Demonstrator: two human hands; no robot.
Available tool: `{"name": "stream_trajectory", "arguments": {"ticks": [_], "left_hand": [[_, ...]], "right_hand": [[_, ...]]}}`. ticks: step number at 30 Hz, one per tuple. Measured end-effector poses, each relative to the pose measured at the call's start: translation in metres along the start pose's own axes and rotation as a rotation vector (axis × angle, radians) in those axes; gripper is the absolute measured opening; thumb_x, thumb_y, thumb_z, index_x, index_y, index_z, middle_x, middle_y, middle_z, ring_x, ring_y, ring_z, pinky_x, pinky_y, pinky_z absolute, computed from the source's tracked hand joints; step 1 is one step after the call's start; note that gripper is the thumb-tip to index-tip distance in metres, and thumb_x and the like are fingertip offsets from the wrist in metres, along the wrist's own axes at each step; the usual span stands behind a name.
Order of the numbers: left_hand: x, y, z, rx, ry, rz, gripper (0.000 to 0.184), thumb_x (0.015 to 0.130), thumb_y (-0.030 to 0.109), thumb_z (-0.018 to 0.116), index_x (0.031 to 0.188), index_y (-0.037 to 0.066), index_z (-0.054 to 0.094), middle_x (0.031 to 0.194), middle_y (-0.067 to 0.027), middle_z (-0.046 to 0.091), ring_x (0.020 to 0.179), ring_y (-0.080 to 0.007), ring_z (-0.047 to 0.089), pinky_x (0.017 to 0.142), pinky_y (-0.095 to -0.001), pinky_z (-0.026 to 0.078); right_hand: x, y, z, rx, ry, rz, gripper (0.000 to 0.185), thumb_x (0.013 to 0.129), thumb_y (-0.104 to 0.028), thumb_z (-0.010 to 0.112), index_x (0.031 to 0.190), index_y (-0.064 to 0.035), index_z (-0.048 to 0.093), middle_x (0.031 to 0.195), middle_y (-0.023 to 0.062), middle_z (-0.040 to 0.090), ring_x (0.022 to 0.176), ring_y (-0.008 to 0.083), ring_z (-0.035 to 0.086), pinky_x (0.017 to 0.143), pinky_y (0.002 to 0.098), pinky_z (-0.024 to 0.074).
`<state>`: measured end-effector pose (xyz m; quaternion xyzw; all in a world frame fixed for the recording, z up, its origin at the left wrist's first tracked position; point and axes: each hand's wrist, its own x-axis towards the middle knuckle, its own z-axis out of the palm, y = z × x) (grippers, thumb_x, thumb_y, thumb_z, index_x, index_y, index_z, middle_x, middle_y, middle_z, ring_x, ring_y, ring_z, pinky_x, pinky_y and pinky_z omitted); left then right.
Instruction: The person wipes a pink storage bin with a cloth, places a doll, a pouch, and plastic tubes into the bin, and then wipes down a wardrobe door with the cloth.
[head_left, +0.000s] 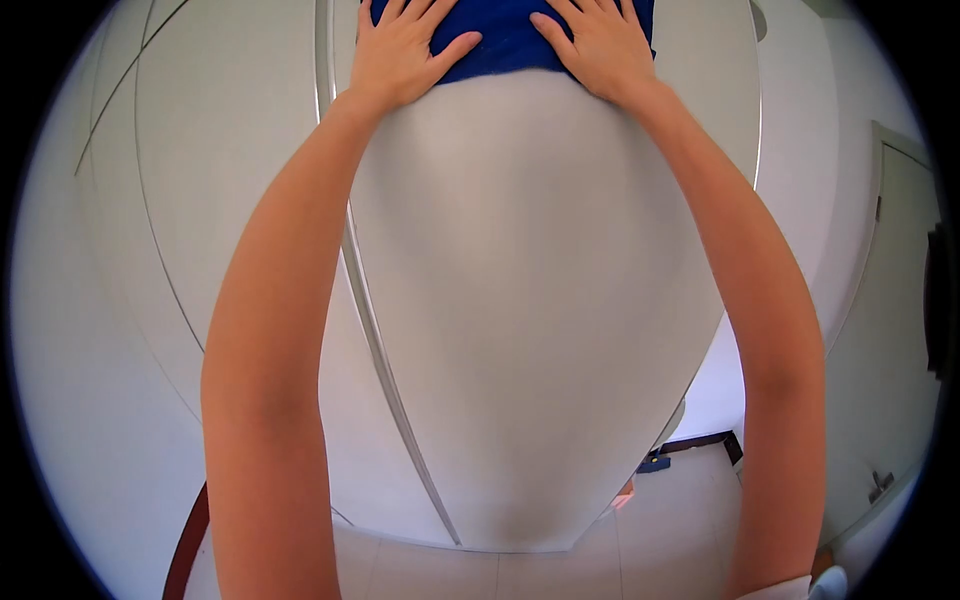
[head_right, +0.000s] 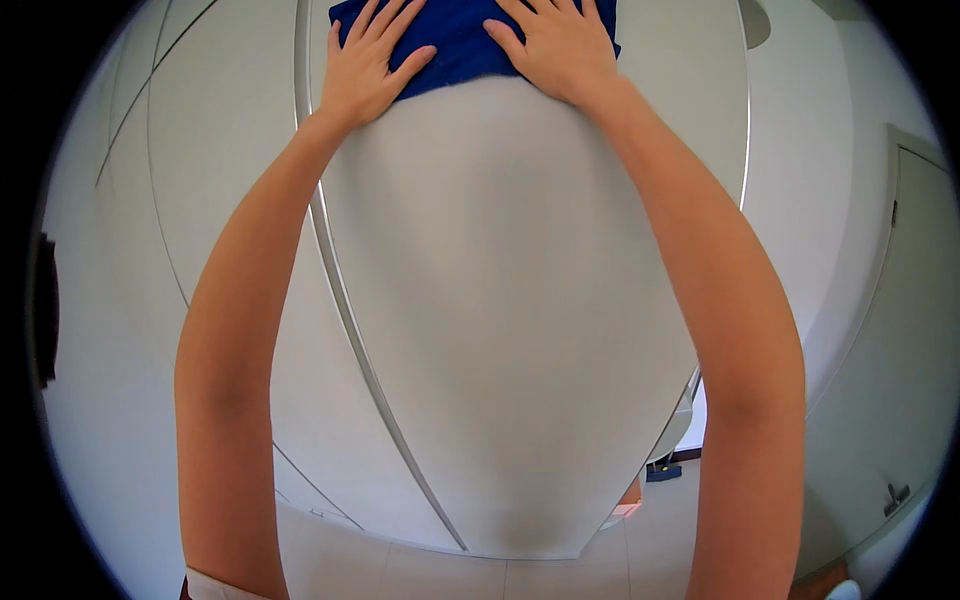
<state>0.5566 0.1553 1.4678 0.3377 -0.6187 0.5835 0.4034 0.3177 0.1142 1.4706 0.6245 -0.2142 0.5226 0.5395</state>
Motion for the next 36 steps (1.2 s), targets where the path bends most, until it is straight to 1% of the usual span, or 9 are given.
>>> {"name": "stream_trajectory", "arguments": {"ticks": [4,10,20,22,26,28,29,36], "left_hand": [[0.007,-0.01,0.001,-0.005,-0.007,0.043,0.07,0.089,0.049,0.055,0.147,0.015,0.038,0.154,-0.0104,0.033,0.144,-0.0349,0.024,0.115,-0.0564,0.016],[0.009,-0.017,-0.005,-0.012,-0.008,0.055,0.069,0.089,0.049,0.056,0.147,0.015,0.039,0.154,-0.0104,0.034,0.144,-0.0343,0.024,0.115,-0.059,0.016],[0.01,-0.032,-0.005,-0.027,0.001,0.109,0.07,0.087,0.048,0.058,0.146,0.015,0.039,0.152,-0.0103,0.036,0.143,-0.0348,0.025,0.114,-0.0594,0.016],[0.009,-0.034,0.002,0.048,0.114,0.156,0.064,0.093,0.058,0.049,0.149,0.031,0.035,0.155,0.0029,0.033,0.145,-0.026,0.025,0.115,-0.06,0.012],[-0.004,-0.026,0.006,0.057,0.093,0.133,0.064,0.092,0.058,0.049,0.149,0.032,0.035,0.155,0.003,0.033,0.145,-0.0264,0.025,0.115,-0.0606,0.013],[-0.014,-0.019,0.008,0.035,0.087,0.118,0.063,0.092,0.058,0.049,0.149,0.032,0.036,0.155,0.0031,0.034,0.145,-0.0268,0.025,0.114,-0.0615,0.013],[-0.018,-0.017,0.009,0.042,0.088,0.118,0.063,0.092,0.057,0.05,0.148,0.031,0.037,0.155,0.0028,0.034,0.145,-0.0274,0.025,0.114,-0.0621,0.014],[-0.048,0.0,0.014,-0.033,0.065,0.069,0.065,0.091,0.055,0.053,0.148,0.028,0.038,0.155,0.0007,0.034,0.144,-0.0287,0.026,0.113,-0.0634,0.013]], "right_hand": [[0.003,-0.001,-0.002,0.012,-0.007,0.0,0.052,0.097,-0.039,0.046,0.142,-0.0122,0.046,0.151,0.0124,0.038,0.14,0.0333,0.032,0.114,0.0502,0.0231],[0.01,-0.007,-0.007,0.011,-0.027,0.018,0.052,0.097,-0.038,0.047,0.142,-0.012,0.045,0.15,0.013,0.039,0.139,0.0346,0.032,0.114,0.051,0.0233],[0.011,-0.02,-0.011,0.013,-0.042,0.04,0.054,0.096,-0.038,0.049,0.143,-0.011,0.045,0.15,0.0135,0.039,0.139,0.0347,0.032,0.114,0.0507,0.0231],[0.009,-0.022,-0.013,0.021,-0.031,0.043,0.054,0.096,-0.038,0.049,0.142,-0.0108,0.045,0.149,0.0139,0.039,0.138,0.0348,0.033,0.114,0.0505,0.0236],[-0.006,-0.026,-0.007,0.013,-0.029,0.051,0.053,0.096,-0.037,0.05,0.142,-0.0107,0.045,0.148,0.0145,0.041,0.137,0.0345,0.035,0.113,0.0506,0.0248],[-0.02,-0.025,0.004,-0.028,0.033,0.05,0.05,0.099,-0.047,0.045,0.145,-0.0279,0.043,0.151,0.0027,0.04,0.141,0.0279,0.033,0.115,0.0519,0.0227],[-0.026,-0.024,0.008,-0.019,0.029,0.052,0.05,0.098,-0.047,0.046,0.145,-0.0292,0.043,0.151,0.0022,0.04,0.142,0.0282,0.032,0.115,0.0514,0.0225],[-0.052,-0.035,0.008,0.008,0.001,0.062,0.049,0.099,-0.044,0.046,0.145,-0.0289,0.043,0.151,0.0016,0.039,0.141,0.0289,0.033,0.115,0.0517,0.0223]]}}
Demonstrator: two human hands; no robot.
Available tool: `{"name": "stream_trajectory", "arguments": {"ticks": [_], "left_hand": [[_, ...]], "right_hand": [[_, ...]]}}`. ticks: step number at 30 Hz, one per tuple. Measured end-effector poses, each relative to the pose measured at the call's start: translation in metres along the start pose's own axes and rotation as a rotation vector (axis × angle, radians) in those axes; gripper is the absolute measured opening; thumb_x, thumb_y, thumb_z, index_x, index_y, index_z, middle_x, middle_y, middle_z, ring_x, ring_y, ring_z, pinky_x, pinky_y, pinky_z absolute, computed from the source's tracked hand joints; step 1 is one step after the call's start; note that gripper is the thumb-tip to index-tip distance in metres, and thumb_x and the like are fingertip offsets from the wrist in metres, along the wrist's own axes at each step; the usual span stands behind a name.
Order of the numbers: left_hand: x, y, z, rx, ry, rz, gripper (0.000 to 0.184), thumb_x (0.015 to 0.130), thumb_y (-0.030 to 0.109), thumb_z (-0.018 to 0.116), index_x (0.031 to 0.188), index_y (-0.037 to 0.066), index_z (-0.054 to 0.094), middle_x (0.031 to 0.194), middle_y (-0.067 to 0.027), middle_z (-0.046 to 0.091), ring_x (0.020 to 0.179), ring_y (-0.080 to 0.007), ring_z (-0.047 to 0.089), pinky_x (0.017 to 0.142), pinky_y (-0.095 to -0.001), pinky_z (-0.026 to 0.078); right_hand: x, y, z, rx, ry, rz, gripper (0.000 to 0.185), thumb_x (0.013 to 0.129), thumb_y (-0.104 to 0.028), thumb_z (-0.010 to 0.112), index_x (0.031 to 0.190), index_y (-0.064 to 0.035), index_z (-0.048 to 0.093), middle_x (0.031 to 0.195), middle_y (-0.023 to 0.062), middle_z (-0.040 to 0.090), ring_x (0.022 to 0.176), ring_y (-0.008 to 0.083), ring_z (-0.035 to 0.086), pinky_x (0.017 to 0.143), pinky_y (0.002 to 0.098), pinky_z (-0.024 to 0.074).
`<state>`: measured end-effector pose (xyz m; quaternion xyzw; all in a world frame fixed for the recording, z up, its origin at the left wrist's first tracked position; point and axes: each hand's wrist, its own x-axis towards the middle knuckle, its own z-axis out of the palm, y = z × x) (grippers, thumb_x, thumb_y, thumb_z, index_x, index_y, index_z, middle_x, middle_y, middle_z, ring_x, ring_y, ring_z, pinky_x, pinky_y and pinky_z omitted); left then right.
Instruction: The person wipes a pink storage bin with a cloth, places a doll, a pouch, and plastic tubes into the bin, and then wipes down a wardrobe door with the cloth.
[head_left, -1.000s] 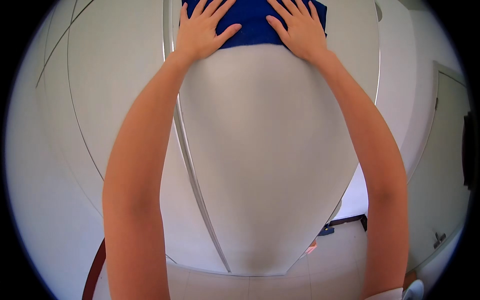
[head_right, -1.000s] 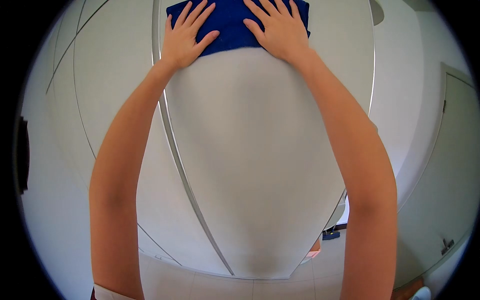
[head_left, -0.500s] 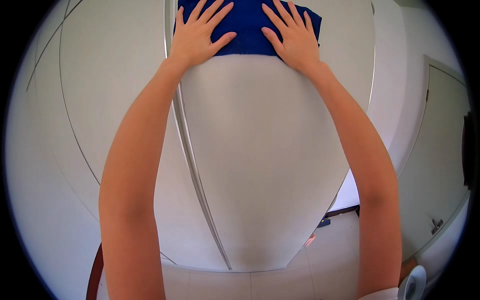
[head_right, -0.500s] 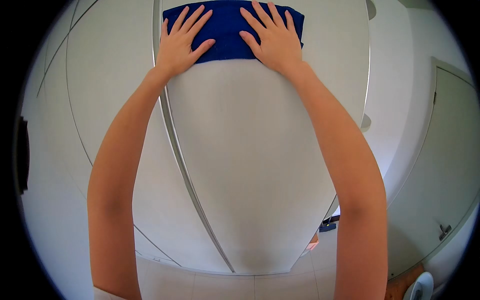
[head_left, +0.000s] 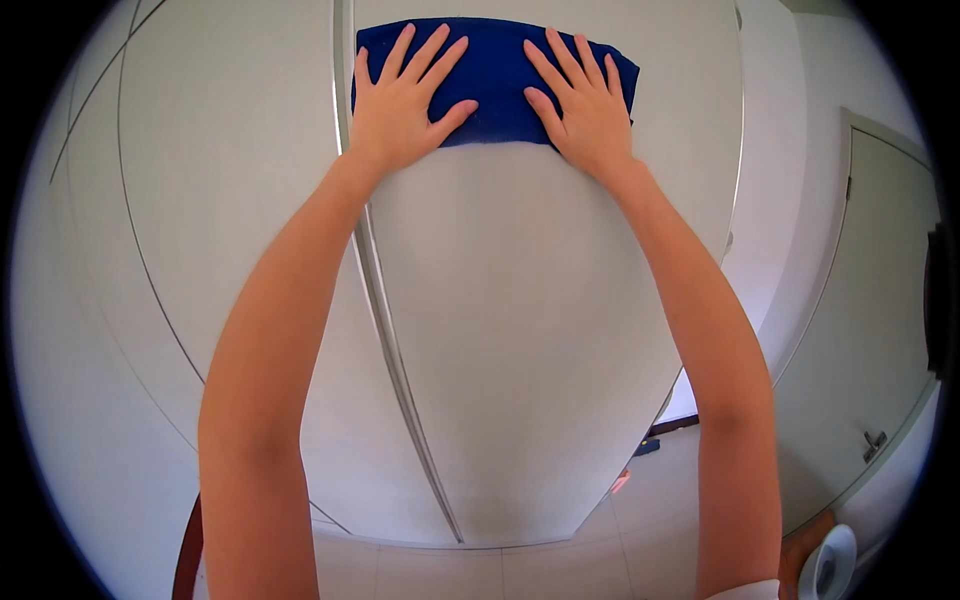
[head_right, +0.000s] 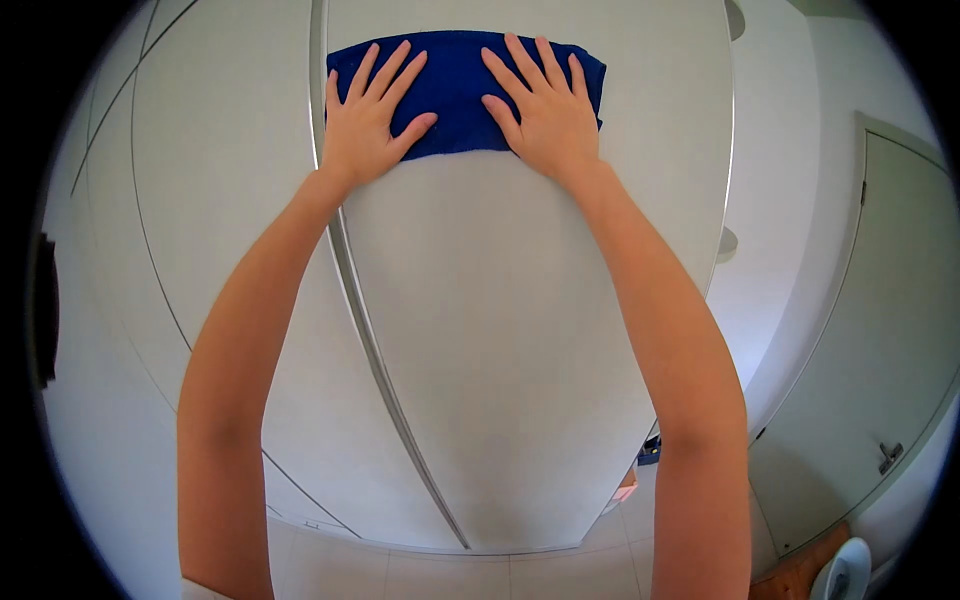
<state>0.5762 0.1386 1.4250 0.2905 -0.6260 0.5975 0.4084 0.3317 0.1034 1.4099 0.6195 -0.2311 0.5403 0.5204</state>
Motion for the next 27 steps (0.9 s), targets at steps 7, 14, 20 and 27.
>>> {"name": "stream_trajectory", "arguments": {"ticks": [7,14,20,27], "left_hand": [[-0.016,0.017,0.004,-0.012,-0.027,-0.018,0.067,0.09,0.054,0.054,0.148,0.024,0.038,0.156,-0.0016,0.033,0.144,-0.0314,0.025,0.111,-0.0651,0.012],[-0.016,0.028,0.001,-0.018,-0.056,-0.021,0.067,0.091,0.051,0.055,0.149,0.022,0.037,0.156,-0.0021,0.032,0.144,-0.0323,0.024,0.11,-0.0656,0.013],[-0.033,0.03,-0.002,0.048,-0.013,-0.058,0.069,0.089,0.057,0.056,0.148,0.028,0.037,0.154,-0.0014,0.034,0.144,-0.0325,0.025,0.105,-0.0709,0.019],[-0.023,0.043,0.006,0.041,0.052,-0.105,0.067,0.089,0.056,0.056,0.148,0.029,0.038,0.153,-0.0017,0.036,0.143,-0.0323,0.028,0.103,-0.0727,0.02]], "right_hand": [[-0.02,0.0,-0.001,-0.012,-0.042,-0.014,0.047,0.099,-0.042,0.046,0.145,-0.0287,0.044,0.152,0.0004,0.039,0.141,0.0286,0.032,0.115,0.0516,0.0226],[-0.024,0.01,-0.01,0.03,-0.059,-0.077,0.049,0.098,-0.043,0.048,0.145,-0.0281,0.044,0.153,0.0013,0.038,0.142,0.0284,0.031,0.115,0.0523,0.023],[-0.02,0.006,-0.017,0.014,-0.111,-0.191,0.05,0.098,-0.045,0.048,0.145,-0.0285,0.044,0.153,0.0012,0.038,0.141,0.0276,0.033,0.114,0.0513,0.0245],[-0.014,0.025,-0.019,-0.03,-0.109,-0.217,0.049,0.098,-0.047,0.047,0.144,-0.0308,0.044,0.152,0.0005,0.039,0.141,0.0257,0.033,0.115,0.0487,0.0242]]}}
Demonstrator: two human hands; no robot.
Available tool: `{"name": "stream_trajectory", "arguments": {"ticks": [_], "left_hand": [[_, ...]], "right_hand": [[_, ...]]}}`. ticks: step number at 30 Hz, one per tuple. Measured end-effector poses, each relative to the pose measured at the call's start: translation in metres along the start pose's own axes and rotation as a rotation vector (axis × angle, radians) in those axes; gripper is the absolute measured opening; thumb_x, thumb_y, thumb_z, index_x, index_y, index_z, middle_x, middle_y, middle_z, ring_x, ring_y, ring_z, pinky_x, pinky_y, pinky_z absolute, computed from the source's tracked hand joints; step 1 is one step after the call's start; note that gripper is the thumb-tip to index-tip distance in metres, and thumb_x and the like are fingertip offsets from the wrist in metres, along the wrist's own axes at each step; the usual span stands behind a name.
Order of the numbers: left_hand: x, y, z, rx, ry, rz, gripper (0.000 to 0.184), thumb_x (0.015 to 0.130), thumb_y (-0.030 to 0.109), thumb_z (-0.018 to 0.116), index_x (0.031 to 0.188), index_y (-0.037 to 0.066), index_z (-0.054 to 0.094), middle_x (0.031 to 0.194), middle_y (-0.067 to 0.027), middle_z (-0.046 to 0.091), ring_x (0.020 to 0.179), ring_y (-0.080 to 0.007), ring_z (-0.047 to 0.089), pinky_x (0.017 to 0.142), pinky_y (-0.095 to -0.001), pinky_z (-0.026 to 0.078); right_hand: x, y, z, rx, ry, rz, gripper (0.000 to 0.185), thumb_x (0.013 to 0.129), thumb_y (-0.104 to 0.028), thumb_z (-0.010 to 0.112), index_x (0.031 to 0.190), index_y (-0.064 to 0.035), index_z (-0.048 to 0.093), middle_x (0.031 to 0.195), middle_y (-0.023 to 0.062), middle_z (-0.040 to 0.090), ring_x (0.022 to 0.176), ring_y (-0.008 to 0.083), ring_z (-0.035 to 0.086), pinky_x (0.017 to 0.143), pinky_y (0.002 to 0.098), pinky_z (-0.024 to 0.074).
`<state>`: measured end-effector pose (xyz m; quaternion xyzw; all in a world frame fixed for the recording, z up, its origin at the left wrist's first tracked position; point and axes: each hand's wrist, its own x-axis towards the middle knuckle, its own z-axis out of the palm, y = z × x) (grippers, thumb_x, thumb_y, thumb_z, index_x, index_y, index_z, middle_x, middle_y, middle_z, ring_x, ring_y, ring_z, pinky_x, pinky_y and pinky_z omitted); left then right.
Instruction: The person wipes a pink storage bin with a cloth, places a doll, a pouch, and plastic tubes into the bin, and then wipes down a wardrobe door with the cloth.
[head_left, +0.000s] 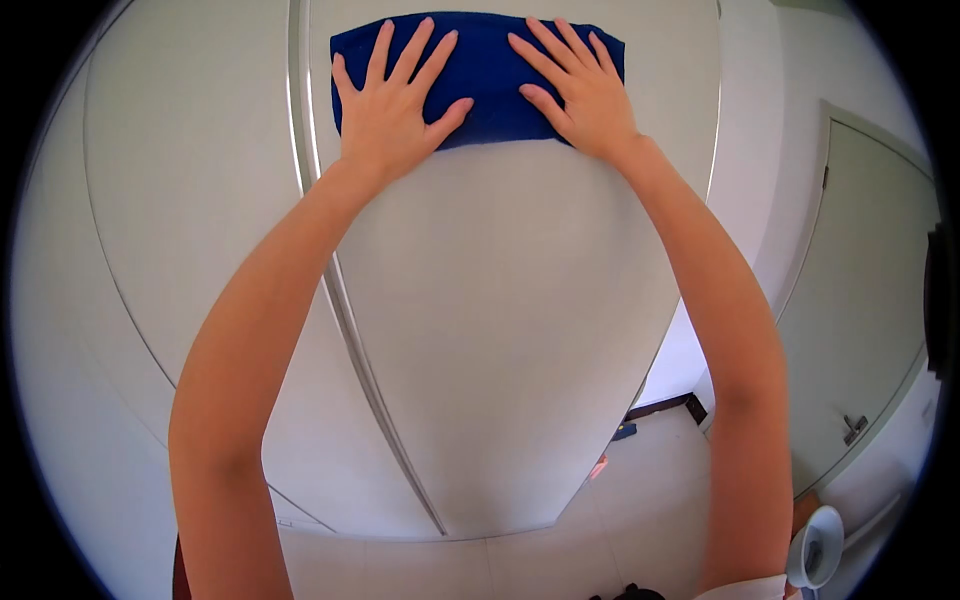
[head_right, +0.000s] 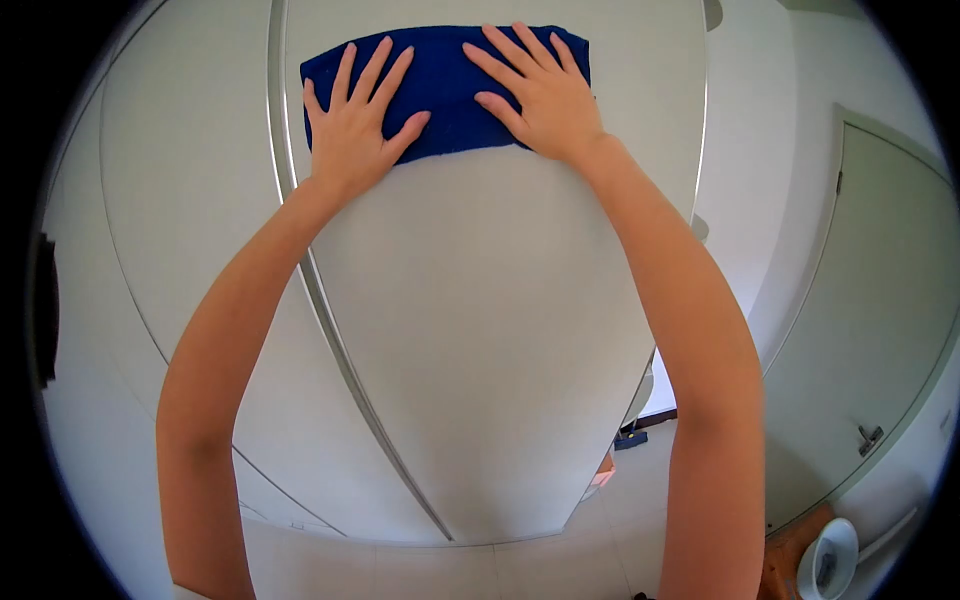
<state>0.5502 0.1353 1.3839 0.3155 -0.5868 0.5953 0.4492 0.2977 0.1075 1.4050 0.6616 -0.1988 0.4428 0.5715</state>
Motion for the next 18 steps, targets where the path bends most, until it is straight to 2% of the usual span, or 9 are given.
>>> {"name": "stream_trajectory", "arguments": {"ticks": [3,5,6,7,8,9,11,18], "left_hand": [[0.008,0.004,0.002,-0.001,0.002,0.002,0.067,0.09,0.056,0.054,0.149,0.03,0.035,0.156,-0.001,0.032,0.145,-0.0312,0.025,0.107,-0.0706,0.015],[0.012,0.01,0.003,-0.009,0.038,0.03,0.067,0.09,0.056,0.054,0.149,0.03,0.036,0.155,-0.0011,0.034,0.144,-0.0309,0.026,0.107,-0.0706,0.016],[0.015,0.012,0.004,-0.004,0.043,0.031,0.067,0.09,0.056,0.054,0.149,0.03,0.036,0.155,-0.0008,0.034,0.144,-0.0307,0.026,0.107,-0.0702,0.016],[0.022,0.019,-0.005,0.001,0.048,0.031,0.067,0.09,0.056,0.054,0.149,0.03,0.036,0.155,-0.0006,0.034,0.144,-0.0305,0.026,0.107,-0.0697,0.017],[0.027,0.022,-0.015,-0.304,-0.296,-0.168,0.07,0.086,0.048,0.059,0.145,0.015,0.041,0.151,-0.0098,0.037,0.142,-0.0343,0.026,0.113,-0.0618,0.016],[0.027,0.028,-0.013,-0.309,-0.297,-0.171,0.07,0.086,0.048,0.059,0.145,0.015,0.041,0.151,-0.0098,0.037,0.142,-0.0343,0.026,0.113,-0.0618,0.016],[0.027,0.037,-0.012,-0.056,-0.026,-0.029,0.07,0.085,0.049,0.06,0.144,0.016,0.042,0.15,-0.0091,0.038,0.142,-0.0331,0.026,0.111,-0.0645,0.017],[0.031,0.042,-0.005,-0.024,-0.029,-0.033,0.07,0.085,0.05,0.06,0.145,0.016,0.042,0.151,-0.0077,0.036,0.143,-0.0319,0.025,0.11,-0.0657,0.016]], "right_hand": [[0.002,0.01,-0.003,0.019,0.009,0.002,0.049,0.098,-0.047,0.047,0.145,-0.0312,0.044,0.152,0.0006,0.039,0.142,0.0262,0.032,0.115,0.0493,0.0235],[0.005,0.016,-0.004,0.143,-0.287,0.271,0.052,0.095,-0.036,0.051,0.141,-0.0104,0.047,0.147,0.0148,0.042,0.136,0.0339,0.037,0.113,0.0512,0.0257],[0.009,0.024,-0.008,-0.05,-0.436,0.156,0.052,0.095,-0.036,0.051,0.141,-0.0109,0.047,0.147,0.0145,0.042,0.137,0.034,0.037,0.113,0.0512,0.0248],[0.007,0.022,-0.015,-0.052,-0.437,0.155,0.052,0.095,-0.036,0.051,0.141,-0.0109,0.047,0.147,0.0145,0.042,0.137,0.034,0.037,0.113,0.0512,0.0248],[0.0,0.018,-0.021,-0.009,-0.247,0.121,0.052,0.095,-0.036,0.051,0.141,-0.0115,0.047,0.148,0.0143,0.041,0.138,0.0343,0.036,0.114,0.0509,0.0239],[-0.005,0.017,-0.025,0.036,-0.058,0.088,0.052,0.096,-0.036,0.051,0.141,-0.0121,0.047,0.149,0.014,0.04,0.138,0.0345,0.035,0.115,0.0506,0.0229],[-0.007,0.019,-0.028,0.046,-0.076,0.096,0.052,0.096,-0.037,0.05,0.142,-0.0133,0.046,0.151,0.0139,0.038,0.14,0.0346,0.033,0.115,0.0502,0.0217],[-0.011,0.024,-0.029,0.067,-0.069,0.12,0.053,0.096,-0.038,0.05,0.143,-0.0136,0.045,0.151,0.0136,0.037,0.14,0.034,0.032,0.115,0.05,0.0212]]}}
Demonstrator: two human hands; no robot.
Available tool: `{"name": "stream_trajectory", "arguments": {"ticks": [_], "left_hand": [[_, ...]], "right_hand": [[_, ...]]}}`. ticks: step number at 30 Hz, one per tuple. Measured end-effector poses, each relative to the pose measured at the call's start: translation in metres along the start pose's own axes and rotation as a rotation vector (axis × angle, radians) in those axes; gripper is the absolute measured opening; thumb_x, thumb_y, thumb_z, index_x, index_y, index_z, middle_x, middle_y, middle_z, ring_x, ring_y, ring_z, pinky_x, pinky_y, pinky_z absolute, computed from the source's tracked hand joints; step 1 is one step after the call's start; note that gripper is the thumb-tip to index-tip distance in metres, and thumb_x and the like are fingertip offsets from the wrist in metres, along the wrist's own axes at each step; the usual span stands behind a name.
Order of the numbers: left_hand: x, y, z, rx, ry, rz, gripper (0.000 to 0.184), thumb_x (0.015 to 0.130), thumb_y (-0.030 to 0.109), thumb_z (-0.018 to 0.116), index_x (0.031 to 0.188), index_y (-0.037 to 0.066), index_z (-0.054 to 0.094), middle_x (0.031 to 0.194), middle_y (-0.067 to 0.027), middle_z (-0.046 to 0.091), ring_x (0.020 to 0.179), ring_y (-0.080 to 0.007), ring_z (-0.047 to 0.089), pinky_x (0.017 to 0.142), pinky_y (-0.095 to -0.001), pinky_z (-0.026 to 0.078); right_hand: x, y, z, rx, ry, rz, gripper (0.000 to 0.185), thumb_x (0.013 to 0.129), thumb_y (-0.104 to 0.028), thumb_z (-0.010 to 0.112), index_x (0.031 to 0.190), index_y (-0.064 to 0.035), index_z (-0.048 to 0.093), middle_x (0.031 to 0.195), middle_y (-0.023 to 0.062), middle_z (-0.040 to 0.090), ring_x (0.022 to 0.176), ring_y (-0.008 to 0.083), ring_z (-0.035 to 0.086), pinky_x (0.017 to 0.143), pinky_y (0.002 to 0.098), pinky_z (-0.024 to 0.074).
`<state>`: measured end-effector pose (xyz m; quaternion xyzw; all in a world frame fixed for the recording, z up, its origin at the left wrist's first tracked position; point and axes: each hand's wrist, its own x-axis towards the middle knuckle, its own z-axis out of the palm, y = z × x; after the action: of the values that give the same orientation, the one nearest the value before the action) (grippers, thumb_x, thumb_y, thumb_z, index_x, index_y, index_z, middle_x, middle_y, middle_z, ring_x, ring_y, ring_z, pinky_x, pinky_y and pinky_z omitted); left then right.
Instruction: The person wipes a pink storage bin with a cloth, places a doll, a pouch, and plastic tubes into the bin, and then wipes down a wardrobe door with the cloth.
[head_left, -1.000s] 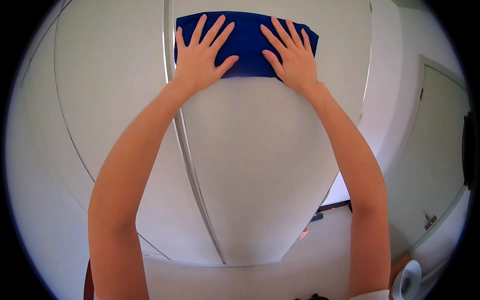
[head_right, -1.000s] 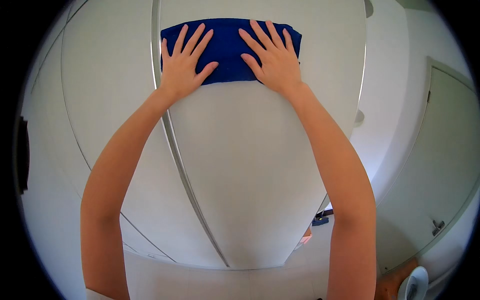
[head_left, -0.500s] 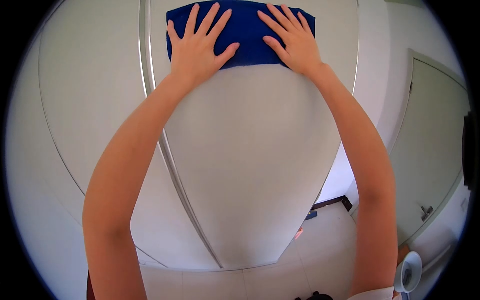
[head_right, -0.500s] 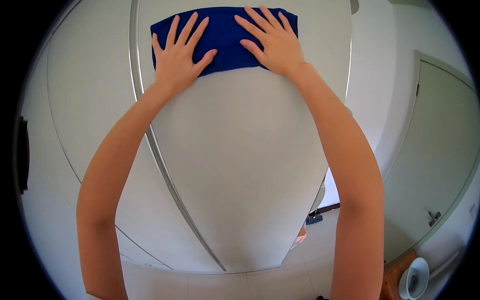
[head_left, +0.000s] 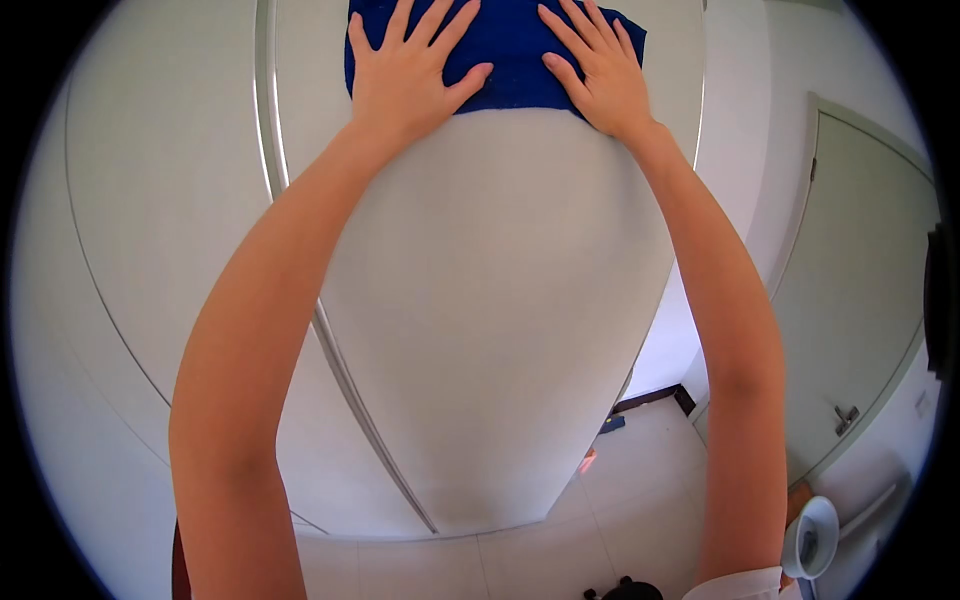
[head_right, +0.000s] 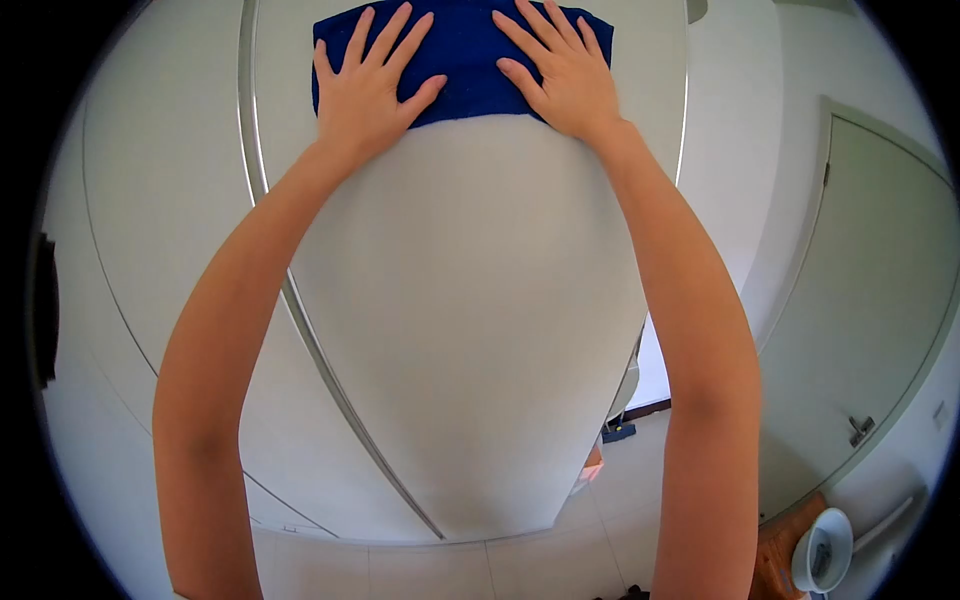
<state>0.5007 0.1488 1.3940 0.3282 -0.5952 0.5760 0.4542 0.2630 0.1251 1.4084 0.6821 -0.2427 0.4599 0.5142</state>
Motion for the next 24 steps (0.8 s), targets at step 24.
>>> {"name": "stream_trajectory", "arguments": {"ticks": [24], "left_hand": [[-0.037,0.056,0.018,-0.055,-0.112,-0.019,0.069,0.087,0.05,0.061,0.148,0.026,0.039,0.156,-0.0013,0.032,0.144,-0.0331,0.025,0.106,-0.0705,0.018]], "right_hand": [[-0.068,0.027,0.003,0.04,-0.042,-0.035,0.054,0.095,-0.047,0.053,0.145,-0.0271,0.044,0.155,0.0027,0.034,0.143,0.0309,0.029,0.114,0.0565,0.0206]]}}
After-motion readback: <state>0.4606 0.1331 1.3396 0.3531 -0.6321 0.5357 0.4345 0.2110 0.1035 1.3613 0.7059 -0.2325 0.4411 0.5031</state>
